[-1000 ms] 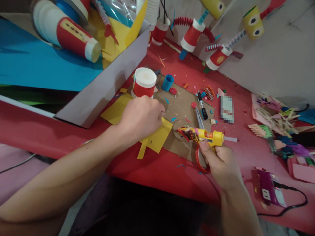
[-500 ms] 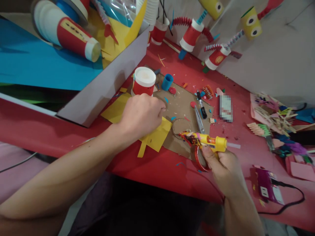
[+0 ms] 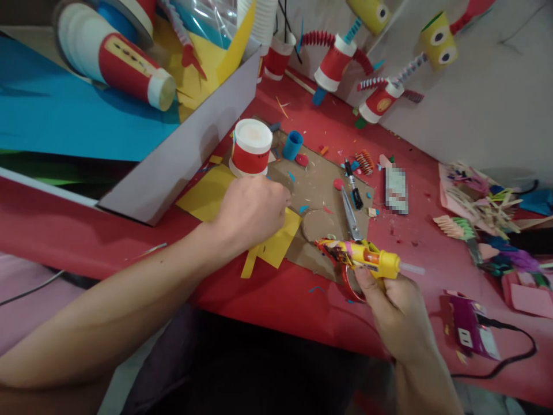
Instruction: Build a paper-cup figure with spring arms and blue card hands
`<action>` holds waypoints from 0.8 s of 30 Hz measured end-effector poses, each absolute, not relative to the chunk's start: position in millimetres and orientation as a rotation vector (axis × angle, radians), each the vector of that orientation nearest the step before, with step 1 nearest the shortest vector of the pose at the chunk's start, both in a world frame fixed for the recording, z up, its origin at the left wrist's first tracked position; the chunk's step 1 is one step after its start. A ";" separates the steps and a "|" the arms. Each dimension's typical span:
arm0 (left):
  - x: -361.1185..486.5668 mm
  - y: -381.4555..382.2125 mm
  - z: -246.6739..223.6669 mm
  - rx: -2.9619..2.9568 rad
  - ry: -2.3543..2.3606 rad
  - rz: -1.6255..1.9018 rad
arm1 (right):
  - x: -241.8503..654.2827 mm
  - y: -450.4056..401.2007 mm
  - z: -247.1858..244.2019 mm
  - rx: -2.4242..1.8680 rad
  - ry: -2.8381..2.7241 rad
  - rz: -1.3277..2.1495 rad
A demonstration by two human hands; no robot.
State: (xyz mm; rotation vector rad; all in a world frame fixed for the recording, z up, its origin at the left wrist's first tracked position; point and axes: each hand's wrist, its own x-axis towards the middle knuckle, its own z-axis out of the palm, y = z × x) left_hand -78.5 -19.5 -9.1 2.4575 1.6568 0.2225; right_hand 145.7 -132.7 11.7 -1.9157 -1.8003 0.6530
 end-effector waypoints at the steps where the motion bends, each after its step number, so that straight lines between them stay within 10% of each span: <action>1: -78.3 -19.8 -9.0 2.460 1.657 0.224 | 146.6 -133.6 11.3 -1.933 -1.825 0.639; 12: -78.2 -14.4 -18.4 2.590 1.133 0.751 | 153.5 -138.7 8.1 -1.989 -1.878 0.532; 24: -37.0 -3.3 -1.4 2.940 0.702 0.287 | 154.9 -147.4 6.5 -1.949 -1.774 0.522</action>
